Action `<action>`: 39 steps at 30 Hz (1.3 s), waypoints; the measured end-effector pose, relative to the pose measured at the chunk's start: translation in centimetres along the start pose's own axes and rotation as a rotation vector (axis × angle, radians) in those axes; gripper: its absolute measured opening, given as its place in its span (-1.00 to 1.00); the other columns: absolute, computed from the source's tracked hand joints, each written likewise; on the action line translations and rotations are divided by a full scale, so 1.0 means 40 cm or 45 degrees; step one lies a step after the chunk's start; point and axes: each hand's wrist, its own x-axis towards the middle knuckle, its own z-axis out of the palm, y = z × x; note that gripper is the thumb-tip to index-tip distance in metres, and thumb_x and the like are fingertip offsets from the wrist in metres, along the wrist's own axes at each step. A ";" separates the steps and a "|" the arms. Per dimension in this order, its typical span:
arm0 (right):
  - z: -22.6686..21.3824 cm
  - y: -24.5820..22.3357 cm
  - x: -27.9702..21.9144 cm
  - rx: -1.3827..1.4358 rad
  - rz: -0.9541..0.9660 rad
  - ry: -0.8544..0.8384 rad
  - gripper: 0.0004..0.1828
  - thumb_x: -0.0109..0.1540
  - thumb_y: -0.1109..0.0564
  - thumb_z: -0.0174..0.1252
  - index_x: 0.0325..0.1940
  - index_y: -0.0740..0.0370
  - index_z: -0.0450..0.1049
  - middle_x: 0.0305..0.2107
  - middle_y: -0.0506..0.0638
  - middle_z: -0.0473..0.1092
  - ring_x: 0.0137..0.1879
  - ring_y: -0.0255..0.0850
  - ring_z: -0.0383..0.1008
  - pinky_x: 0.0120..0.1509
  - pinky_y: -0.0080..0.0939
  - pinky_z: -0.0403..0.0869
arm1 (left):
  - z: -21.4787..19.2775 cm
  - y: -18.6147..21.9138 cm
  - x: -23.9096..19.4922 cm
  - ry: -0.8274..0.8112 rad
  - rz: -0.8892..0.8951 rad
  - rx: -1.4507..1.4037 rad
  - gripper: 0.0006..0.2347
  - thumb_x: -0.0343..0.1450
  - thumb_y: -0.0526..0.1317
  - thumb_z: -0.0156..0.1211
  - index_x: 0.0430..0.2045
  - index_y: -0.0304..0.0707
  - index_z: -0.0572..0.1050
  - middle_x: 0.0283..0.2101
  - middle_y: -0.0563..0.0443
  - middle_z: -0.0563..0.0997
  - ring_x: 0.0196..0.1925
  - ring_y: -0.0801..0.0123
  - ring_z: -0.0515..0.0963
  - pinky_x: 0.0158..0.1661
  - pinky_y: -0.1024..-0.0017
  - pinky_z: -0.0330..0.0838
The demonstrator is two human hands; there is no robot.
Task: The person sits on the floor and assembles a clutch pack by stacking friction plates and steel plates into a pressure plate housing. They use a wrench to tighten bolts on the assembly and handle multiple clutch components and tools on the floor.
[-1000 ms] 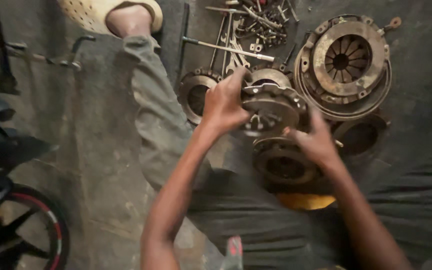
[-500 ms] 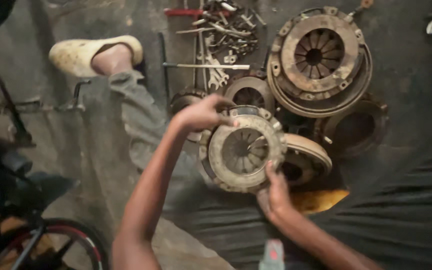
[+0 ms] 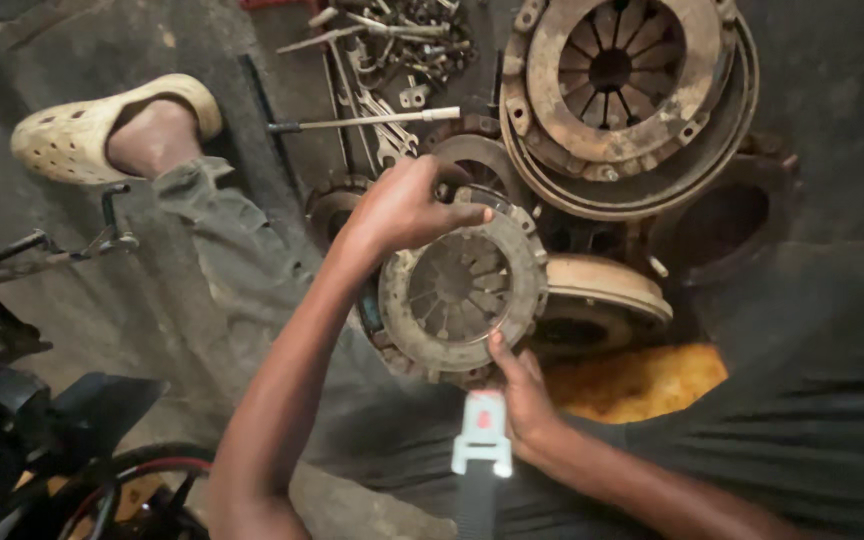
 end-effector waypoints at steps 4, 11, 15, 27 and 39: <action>0.021 -0.016 -0.021 0.072 -0.069 -0.023 -0.50 0.26 -0.06 0.20 0.16 0.28 0.35 0.03 0.18 0.46 0.11 0.06 0.51 0.22 0.23 0.50 | 0.002 0.020 0.023 -0.053 0.025 0.019 -0.51 0.18 0.09 0.45 -0.15 -0.27 0.66 -0.19 -0.27 0.71 -0.12 0.04 0.73 -0.05 0.22 0.54; 0.008 -0.031 -0.008 0.073 -0.072 -0.124 -0.42 0.25 -0.10 0.18 0.23 0.29 0.37 0.06 0.10 0.49 0.13 -0.06 0.54 0.20 0.12 0.52 | 0.000 0.042 0.048 -0.038 0.000 0.067 -0.52 0.16 0.09 0.48 -0.16 -0.21 0.68 -0.16 -0.23 0.70 -0.12 0.03 0.70 -0.08 0.20 0.52; -0.034 0.024 0.049 0.133 0.023 -0.098 -0.40 0.33 -0.16 0.18 0.21 0.40 0.35 0.01 0.20 0.48 -0.05 -0.04 0.43 0.22 0.12 0.54 | -0.007 0.047 0.080 -0.125 0.031 0.057 -0.50 0.14 0.09 0.48 -0.16 -0.24 0.67 -0.14 -0.19 0.71 -0.11 0.09 0.73 -0.04 0.26 0.54; 0.096 0.091 0.161 0.183 0.018 -0.306 -0.17 0.26 -0.44 -0.05 0.43 0.12 0.20 0.26 -0.01 0.32 0.35 -0.06 0.30 0.22 0.11 0.31 | -0.021 0.136 0.115 -0.100 -0.028 0.690 -0.41 0.05 0.23 0.56 -0.37 -0.38 0.66 -0.27 -0.36 0.66 -0.15 -0.13 0.66 -0.11 0.07 0.52; 0.114 0.132 0.223 0.165 -0.115 -0.074 -0.26 0.29 -0.34 0.05 0.41 0.12 0.24 0.16 0.02 0.35 0.18 -0.04 0.36 0.00 0.10 0.50 | -0.010 0.072 0.126 -0.009 0.121 0.614 -0.35 -0.01 0.29 0.57 -0.17 -0.10 0.69 -0.40 -0.26 0.67 -0.22 -0.05 0.68 -0.14 0.08 0.53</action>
